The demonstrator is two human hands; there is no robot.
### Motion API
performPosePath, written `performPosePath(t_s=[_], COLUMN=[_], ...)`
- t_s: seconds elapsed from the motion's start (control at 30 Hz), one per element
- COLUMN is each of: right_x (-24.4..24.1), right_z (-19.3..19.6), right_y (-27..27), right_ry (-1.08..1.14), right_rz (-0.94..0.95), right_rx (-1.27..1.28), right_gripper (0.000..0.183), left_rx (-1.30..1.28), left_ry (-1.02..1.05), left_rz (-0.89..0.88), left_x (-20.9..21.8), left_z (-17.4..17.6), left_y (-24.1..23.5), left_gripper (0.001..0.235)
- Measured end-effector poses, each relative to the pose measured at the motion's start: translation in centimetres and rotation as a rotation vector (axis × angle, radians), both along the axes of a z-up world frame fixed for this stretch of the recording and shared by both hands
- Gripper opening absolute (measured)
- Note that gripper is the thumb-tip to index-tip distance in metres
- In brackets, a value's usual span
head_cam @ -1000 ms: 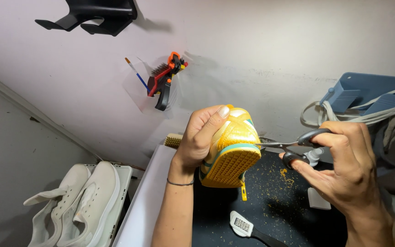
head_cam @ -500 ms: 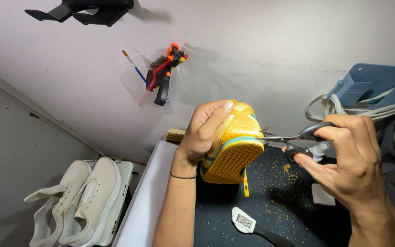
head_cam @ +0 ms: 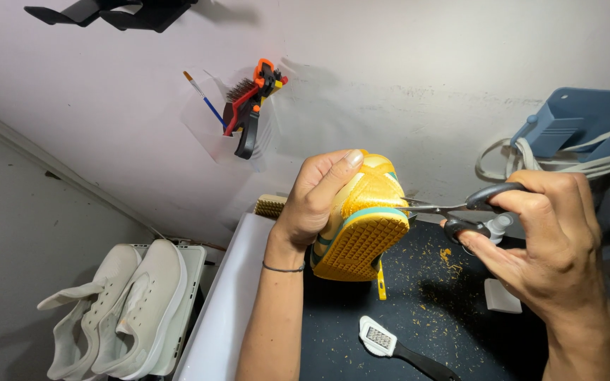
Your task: The person uses scissors to trim the yellow rubber outsole of a yellow and teal sneaker, then uses a white brush to scrub the upper and sole. The person continues trimming the outsole and uses a small yellow tool to scrape debris from the shoe's surface.
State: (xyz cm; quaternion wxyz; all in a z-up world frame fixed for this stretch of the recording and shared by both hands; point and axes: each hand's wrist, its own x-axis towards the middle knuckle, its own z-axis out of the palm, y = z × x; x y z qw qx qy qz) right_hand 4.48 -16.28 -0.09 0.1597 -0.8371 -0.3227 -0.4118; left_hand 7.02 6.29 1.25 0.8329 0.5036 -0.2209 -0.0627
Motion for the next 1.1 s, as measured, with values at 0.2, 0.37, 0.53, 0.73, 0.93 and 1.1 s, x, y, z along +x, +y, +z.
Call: performPosePath(t_s=[0.2,0.37,0.53,0.73,0.93,1.1], right_x=[-0.1,0.0,-0.4,-0.7,-1.0,-1.1], right_z=[0.0,-0.3,-0.1,0.2,0.4,0.6], right_y=[0.2,0.0,-0.2,-0.4,-0.7,-0.8], right_ry=[-0.024,-0.053,-0.054,-0.125,-0.171,-0.171], right_rz=[-0.017,-0.018,-0.046,-0.076,-0.134,-0.119], right_rx=[0.000,0.003,-0.011,-0.048,-0.097,-0.084], right_gripper=[0.039,0.037,0.030,0.020,0.017,0.014], left_rx=[-0.013,-0.028,-0.019,-0.021,-0.036,-0.004], left_ry=[0.006,0.021,0.024,-0.005,0.021,0.007], left_rz=[-0.016,-0.025,-0.035,-0.083,-0.053,-0.044], left_x=[0.1,0.2,0.1,0.0,0.0,-0.1], left_z=[-0.1,-0.3,-0.4,-0.2,-0.4,-0.2], left_y=[0.0,0.0,-0.1,-0.3,-0.6,-0.7], left_gripper=[0.025,0.026,0.026,0.028,0.025,0.025])
